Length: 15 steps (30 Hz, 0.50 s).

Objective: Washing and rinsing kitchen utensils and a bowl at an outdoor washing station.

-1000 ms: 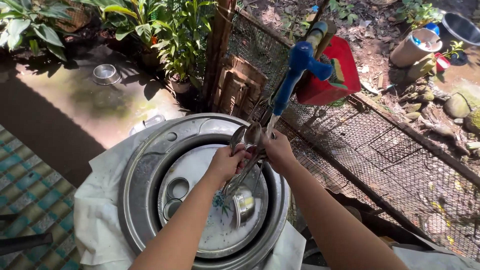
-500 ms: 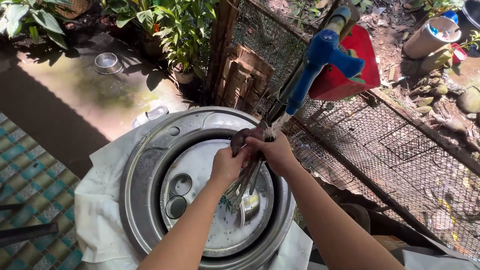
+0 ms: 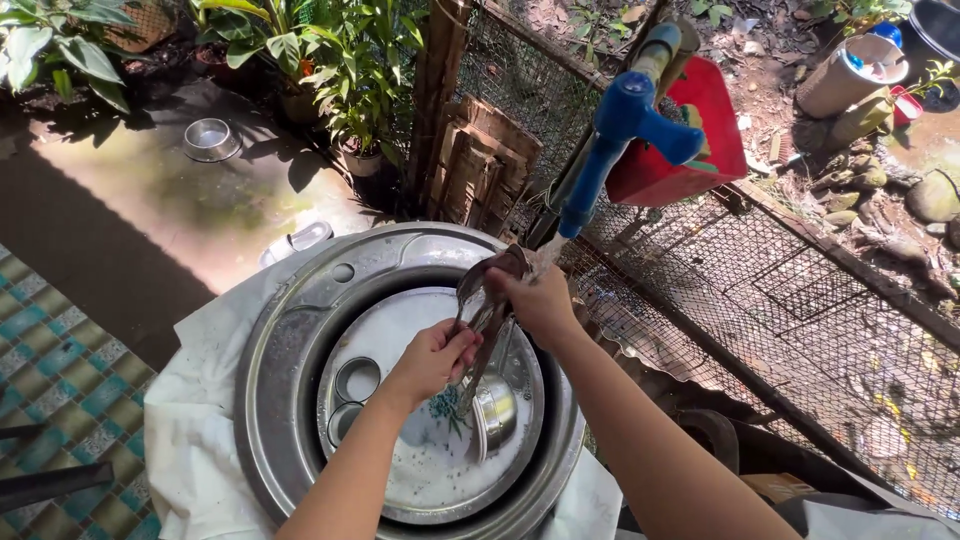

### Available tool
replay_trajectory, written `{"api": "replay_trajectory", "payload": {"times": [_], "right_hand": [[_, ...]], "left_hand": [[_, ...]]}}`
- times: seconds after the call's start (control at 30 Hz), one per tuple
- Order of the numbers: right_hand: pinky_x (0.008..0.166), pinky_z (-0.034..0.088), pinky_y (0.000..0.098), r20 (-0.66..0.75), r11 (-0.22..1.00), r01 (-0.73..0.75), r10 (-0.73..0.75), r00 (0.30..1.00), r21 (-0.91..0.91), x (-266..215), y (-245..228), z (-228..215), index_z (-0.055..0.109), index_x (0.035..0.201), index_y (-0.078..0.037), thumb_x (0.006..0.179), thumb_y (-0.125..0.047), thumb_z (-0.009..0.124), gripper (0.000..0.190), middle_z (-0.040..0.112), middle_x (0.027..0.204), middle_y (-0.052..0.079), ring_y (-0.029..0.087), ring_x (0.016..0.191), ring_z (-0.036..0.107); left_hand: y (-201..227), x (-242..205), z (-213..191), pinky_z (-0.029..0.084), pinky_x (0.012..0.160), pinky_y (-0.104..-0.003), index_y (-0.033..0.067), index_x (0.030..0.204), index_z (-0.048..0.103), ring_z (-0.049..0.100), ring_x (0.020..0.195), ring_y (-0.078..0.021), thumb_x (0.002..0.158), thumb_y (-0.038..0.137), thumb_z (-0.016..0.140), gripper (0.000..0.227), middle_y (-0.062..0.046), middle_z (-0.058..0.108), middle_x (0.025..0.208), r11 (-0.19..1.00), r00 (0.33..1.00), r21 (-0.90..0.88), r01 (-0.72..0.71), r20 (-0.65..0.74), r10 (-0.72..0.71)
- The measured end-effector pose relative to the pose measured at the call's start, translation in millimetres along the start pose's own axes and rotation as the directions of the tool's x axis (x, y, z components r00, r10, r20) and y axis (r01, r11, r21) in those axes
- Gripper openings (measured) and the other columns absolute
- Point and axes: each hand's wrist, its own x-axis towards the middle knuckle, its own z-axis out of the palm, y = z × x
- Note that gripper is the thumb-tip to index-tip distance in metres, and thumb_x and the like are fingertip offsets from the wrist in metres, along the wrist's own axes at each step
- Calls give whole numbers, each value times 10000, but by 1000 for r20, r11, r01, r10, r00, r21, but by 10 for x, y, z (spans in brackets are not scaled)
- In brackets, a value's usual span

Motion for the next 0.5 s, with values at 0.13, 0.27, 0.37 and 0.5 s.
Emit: {"api": "replay_trajectory", "payload": {"times": [0.13, 0.27, 0.37, 0.5], "right_hand": [[921, 575, 517, 75, 989, 67, -57, 996, -132, -183, -38, 52, 736, 1131, -58, 826, -221, 857, 367, 632, 1259, 302, 473, 1055, 683], [816, 587, 359, 23, 995, 98, -97, 995, -26, -117, -96, 186, 785, 1056, -76, 806, -201, 896, 301, 777, 908, 152, 229, 891, 737], [840, 590, 490, 10, 977, 132, -133, 991, -164, -157, -195, 127, 739, 1144, -67, 879, -303, 837, 368, 762, 956, 201, 372, 974, 743], [859, 584, 502, -29, 977, 127, -134, 991, -169, -141, -242, -59, 723, 1149, -74, 922, -282, 786, 314, 747, 985, 202, 359, 938, 733]], "left_hand": [[-129, -37, -58, 393, 427, -254, 56, 811, 656, 477, 411, -145, 1074, 244, 566, 335, -74, 555, 551, 996, 992, 86, -21, -119, 31], [-192, -31, -78, 412, 451, -274, 63, 731, 680, 490, 411, -156, 1058, 371, 613, 454, -86, 576, 504, 991, 978, 126, -35, -200, 60], [-161, -31, -56, 412, 460, -272, 68, 693, 665, 468, 416, -154, 1045, 425, 631, 503, -85, 550, 478, 989, 971, 141, -52, -223, 83], [-71, -39, -19, 441, 511, -279, 93, 727, 671, 501, 457, -153, 1062, 405, 591, 465, -60, 565, 519, 977, 986, 209, -31, -155, 64]]}}
